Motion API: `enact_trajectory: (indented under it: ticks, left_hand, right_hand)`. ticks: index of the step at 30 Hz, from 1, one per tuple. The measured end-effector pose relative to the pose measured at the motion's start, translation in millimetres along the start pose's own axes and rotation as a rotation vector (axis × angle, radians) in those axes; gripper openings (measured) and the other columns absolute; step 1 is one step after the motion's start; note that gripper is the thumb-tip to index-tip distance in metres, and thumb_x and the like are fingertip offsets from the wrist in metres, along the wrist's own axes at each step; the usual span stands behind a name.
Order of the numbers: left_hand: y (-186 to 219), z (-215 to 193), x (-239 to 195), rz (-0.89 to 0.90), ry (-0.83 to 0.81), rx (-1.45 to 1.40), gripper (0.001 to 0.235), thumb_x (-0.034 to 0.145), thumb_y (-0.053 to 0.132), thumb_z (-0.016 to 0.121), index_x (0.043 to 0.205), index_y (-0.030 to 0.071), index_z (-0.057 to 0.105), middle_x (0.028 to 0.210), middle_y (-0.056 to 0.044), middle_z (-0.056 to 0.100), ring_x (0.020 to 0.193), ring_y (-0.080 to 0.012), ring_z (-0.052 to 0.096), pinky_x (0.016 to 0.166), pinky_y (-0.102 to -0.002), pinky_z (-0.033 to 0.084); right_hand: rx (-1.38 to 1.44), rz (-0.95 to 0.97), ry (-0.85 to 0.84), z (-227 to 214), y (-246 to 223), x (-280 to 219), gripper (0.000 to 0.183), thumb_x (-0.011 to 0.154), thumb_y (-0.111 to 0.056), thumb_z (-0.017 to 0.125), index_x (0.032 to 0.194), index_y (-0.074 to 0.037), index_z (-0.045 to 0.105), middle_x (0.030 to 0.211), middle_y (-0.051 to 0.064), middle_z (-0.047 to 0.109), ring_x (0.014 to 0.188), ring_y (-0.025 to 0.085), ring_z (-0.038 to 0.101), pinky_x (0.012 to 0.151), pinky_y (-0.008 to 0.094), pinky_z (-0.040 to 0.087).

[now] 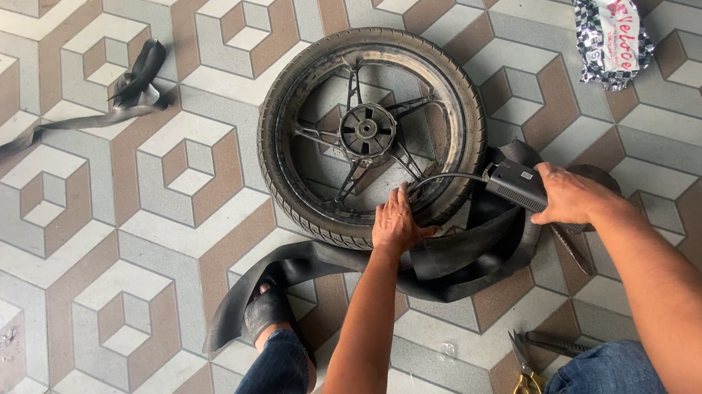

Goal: The person attaches a portable air compressor to the valve stem of a motorcycle tire lying on the floor and inflates it. The person holds the compressor and the valve while the tire inflates.

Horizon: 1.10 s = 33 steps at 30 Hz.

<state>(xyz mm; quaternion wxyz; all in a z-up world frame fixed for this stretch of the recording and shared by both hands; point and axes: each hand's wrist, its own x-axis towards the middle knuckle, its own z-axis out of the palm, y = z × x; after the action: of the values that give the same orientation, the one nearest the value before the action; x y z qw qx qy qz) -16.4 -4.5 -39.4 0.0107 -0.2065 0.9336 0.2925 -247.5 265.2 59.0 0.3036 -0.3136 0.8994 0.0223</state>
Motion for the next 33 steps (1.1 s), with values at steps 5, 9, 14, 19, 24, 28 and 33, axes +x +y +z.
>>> enact_trajectory:
  ticks: [5,9,14,19,24,28,33]
  left_hand:
    - [3.2,-6.5,-1.7,-0.004,-0.001,-0.005,0.128,0.058,0.061,0.088,0.157,0.005,0.027,0.138,-0.016,0.054,0.127,-0.0333,0.063,0.108,-0.051,0.048]
    - [2.2,-2.9,-1.3,-0.004,0.002,0.005,0.128,0.059,0.061,0.088,0.157,0.005,0.027,0.138,-0.016,0.054,0.127,-0.0331,0.063,0.108,-0.051,0.048]
    - [1.9,-3.3,0.3,-0.002,0.001,-0.004,0.128,0.06,0.059,0.088,0.157,0.004,0.027,0.139,-0.017,0.054,0.128,-0.0341,0.062,0.109,-0.051,0.047]
    - [4.4,-5.5,-6.9,-0.017,-0.017,0.055,0.136,0.058,0.064,0.088,0.158,-0.002,0.021,0.14,-0.019,0.054,0.134,-0.0332,0.057,0.116,-0.049,0.043]
    - [-26.1,23.8,-9.9,0.159,0.028,0.498,0.124,0.049,0.069,0.088,0.142,-0.004,0.049,0.126,-0.017,0.059,0.127,-0.0314,0.059,0.118,-0.046,0.04]
    - [-30.6,21.9,-9.5,0.226,0.034,0.53,0.116,0.049,0.068,0.087,0.136,-0.001,0.054,0.114,-0.013,0.062,0.113,-0.0286,0.063,0.106,-0.042,0.046]
    - [-39.3,29.2,-6.3,0.254,0.068,0.437,0.118,0.049,0.075,0.084,0.133,-0.003,0.055,0.111,-0.015,0.061,0.107,-0.0304,0.063,0.1,-0.042,0.048]
  right_hand:
    - [0.0,0.005,-0.011,-2.0,-4.7,-3.4,0.104,0.069,-0.039,0.089,0.148,0.003,0.037,0.133,0.033,0.063,0.121,0.047,0.067,0.096,0.057,0.058]
    - [-0.028,0.004,-0.012,4.0,1.9,4.6,0.105,0.068,-0.044,0.089,0.148,0.0,0.037,0.134,0.03,0.063,0.121,0.045,0.068,0.096,0.055,0.059]
    - [-0.018,0.008,-0.016,-0.6,-4.5,-0.1,0.103,0.069,-0.042,0.088,0.147,0.001,0.037,0.135,0.03,0.062,0.122,0.046,0.067,0.096,0.056,0.059]
    - [0.001,0.018,-0.018,-10.7,-14.6,-7.4,0.101,0.071,-0.04,0.087,0.147,0.002,0.037,0.136,0.032,0.061,0.123,0.047,0.066,0.097,0.058,0.057]
    - [-0.022,-0.017,0.001,3.9,0.2,13.5,0.103,0.071,-0.043,0.087,0.147,0.002,0.034,0.136,0.032,0.06,0.126,0.047,0.063,0.102,0.055,0.055]
    - [-0.009,-0.008,-0.022,-4.5,-9.0,2.3,0.103,0.072,-0.04,0.087,0.148,0.004,0.033,0.138,0.035,0.058,0.128,0.048,0.061,0.104,0.056,0.053]
    - [-0.021,-0.018,-0.026,-3.0,-3.1,-2.1,0.102,0.072,-0.041,0.087,0.148,0.003,0.035,0.136,0.034,0.059,0.124,0.048,0.063,0.102,0.056,0.055]
